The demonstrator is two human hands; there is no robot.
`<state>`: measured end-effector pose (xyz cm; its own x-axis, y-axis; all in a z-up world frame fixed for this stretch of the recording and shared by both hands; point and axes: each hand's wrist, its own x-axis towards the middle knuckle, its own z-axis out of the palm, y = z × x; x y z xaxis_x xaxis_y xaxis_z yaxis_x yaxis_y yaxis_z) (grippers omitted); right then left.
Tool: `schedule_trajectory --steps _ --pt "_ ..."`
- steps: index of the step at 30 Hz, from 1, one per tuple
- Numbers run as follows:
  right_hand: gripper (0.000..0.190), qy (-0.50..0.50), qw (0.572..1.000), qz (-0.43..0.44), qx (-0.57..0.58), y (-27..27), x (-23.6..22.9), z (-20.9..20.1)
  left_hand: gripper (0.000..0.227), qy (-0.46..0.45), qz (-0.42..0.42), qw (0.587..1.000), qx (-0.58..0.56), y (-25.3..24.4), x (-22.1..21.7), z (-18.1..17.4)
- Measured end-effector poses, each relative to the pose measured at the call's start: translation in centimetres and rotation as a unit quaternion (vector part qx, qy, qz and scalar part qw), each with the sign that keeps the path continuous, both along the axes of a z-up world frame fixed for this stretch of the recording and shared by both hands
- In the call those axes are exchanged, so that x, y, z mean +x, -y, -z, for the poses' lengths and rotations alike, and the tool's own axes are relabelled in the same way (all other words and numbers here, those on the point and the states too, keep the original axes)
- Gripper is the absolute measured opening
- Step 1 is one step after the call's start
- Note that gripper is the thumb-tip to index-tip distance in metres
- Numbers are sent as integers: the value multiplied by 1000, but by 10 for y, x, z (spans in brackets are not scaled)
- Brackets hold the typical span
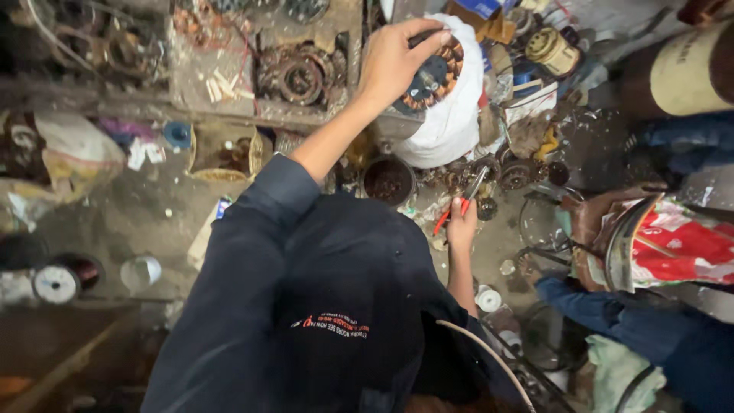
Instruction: The person uses red-handled pliers to cut copper wire from a circular motor stator. They repeatedly rotate the stator and snip individual wire loops, dropping the cut pieces into a container below.
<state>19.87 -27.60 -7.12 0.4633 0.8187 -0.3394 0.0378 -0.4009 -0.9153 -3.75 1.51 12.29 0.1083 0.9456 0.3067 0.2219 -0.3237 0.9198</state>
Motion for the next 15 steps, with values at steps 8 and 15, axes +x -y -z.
schedule_trajectory --steps 8,15 --pt "14 -67 997 7 24 -1 -5 -4 57 -242 213 908 269 -16 -3 34" --pt "15 -43 998 24 -35 27 -22 5 76 -350 307 802 374 -1 -55 52"
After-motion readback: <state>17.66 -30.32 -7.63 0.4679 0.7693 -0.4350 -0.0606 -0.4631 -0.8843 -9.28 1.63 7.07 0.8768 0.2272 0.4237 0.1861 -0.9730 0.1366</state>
